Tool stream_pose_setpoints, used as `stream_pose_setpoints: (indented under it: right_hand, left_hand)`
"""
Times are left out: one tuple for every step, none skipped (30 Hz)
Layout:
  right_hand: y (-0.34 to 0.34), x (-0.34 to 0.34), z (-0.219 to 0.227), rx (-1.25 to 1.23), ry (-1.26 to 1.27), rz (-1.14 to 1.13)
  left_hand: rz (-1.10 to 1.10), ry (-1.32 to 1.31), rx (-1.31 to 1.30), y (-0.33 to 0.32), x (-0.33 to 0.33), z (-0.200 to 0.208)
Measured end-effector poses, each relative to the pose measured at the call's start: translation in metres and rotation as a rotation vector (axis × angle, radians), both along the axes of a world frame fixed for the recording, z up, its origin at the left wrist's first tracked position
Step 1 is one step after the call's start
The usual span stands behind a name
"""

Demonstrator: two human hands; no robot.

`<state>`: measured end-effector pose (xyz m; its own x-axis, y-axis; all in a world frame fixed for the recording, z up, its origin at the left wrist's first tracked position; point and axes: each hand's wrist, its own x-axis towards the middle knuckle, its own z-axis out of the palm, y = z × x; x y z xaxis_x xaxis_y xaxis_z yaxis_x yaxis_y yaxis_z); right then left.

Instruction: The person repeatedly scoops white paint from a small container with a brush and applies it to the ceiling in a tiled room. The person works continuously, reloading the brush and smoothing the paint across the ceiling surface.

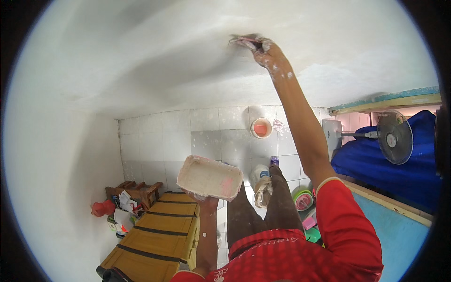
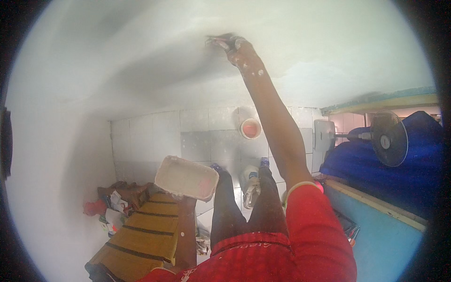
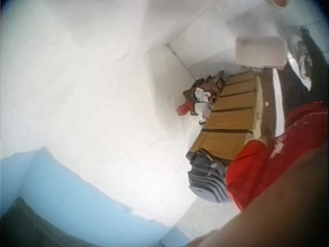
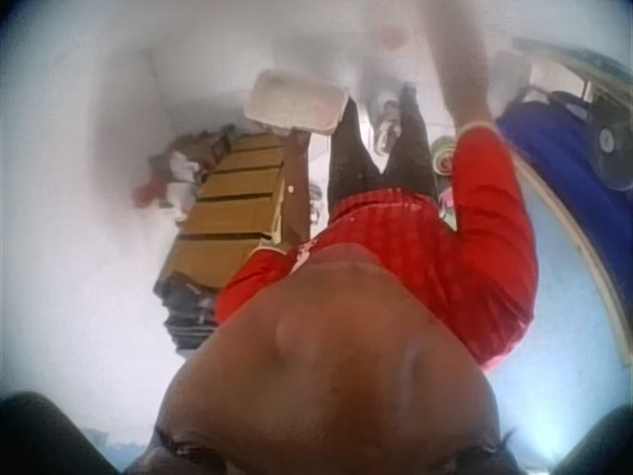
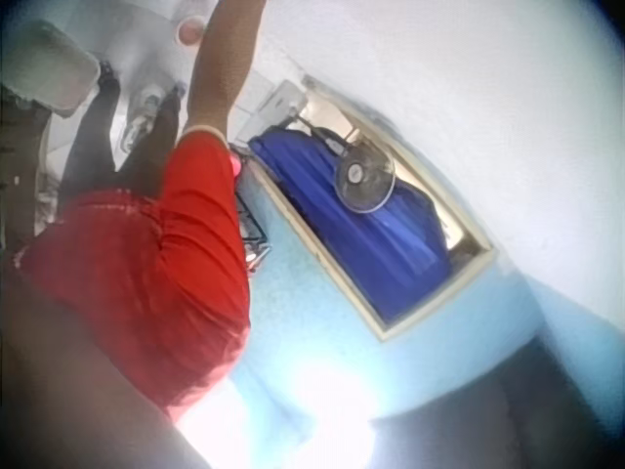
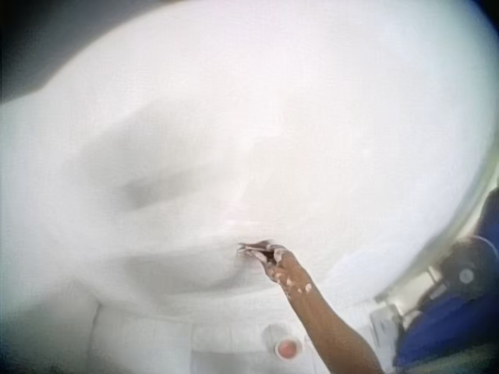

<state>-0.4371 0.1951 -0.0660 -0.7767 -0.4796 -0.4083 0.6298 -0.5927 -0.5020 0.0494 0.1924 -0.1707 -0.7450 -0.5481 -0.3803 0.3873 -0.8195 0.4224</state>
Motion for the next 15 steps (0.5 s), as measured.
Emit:
stream_pose_setpoints:
  right_hand:
    - [0.011, 0.009, 0.010, 0.233, 0.436, 0.034]
    - [0.029, 0.027, 0.015, 0.515, 0.885, 0.018]
    - [0.045, 0.045, 0.019, 0.627, 1.048, -0.018]
    - [0.062, 0.062, 0.021, 0.597, 1.109, -0.091]
    - [0.080, 0.076, 0.019, 0.399, 0.877, -0.173]
    - [0.095, 0.085, 0.013, 0.149, 0.704, -0.219]
    - [0.106, 0.090, -0.001, 0.329, 0.605, -0.271]
    - [0.113, 0.096, -0.022, 0.439, 0.591, -0.288]
    - [0.119, 0.098, -0.047, 0.512, 0.629, -0.294]
    - [0.122, 0.098, -0.073, 0.593, 0.547, -0.232]
    - [0.120, 0.092, -0.100, 0.723, 0.589, -0.221]
    - [0.112, 0.082, -0.124, 0.871, 0.615, -0.189]
    - [0.098, 0.072, -0.144, 0.878, 0.757, -0.280]
    - [0.078, 0.060, -0.157, 1.003, 0.760, -0.356]
    - [0.048, 0.044, -0.161, 1.419, 1.064, -0.672]
  left_hand:
    - [0.000, 0.000, 0.004, 0.000, 0.001, 0.000]
    - [-0.001, 0.001, 0.005, 0.000, 0.000, 0.000]
    - [-0.003, -0.003, 0.002, 0.000, 0.001, 0.000]
    - [-0.005, -0.003, 0.003, 0.000, 0.001, 0.000]
    - [-0.005, 0.000, 0.005, 0.000, 0.001, -0.001]
    - [-0.005, 0.000, 0.003, 0.000, 0.002, -0.001]
    - [-0.007, -0.002, 0.007, 0.000, 0.001, -0.002]
    - [-0.007, -0.001, 0.006, -0.001, 0.002, -0.002]
    - [-0.009, -0.001, 0.003, -0.001, 0.002, -0.003]
    - [-0.008, 0.000, 0.001, -0.002, 0.003, -0.004]
    - [-0.002, -0.003, 0.001, -0.003, 0.004, -0.004]
    - [-0.002, -0.004, -0.003, -0.003, 0.006, -0.005]
    - [0.001, -0.005, -0.004, -0.003, 0.007, -0.005]
    - [-0.001, -0.007, -0.008, -0.002, 0.009, -0.006]
    - [0.003, -0.007, -0.010, -0.001, 0.011, -0.005]
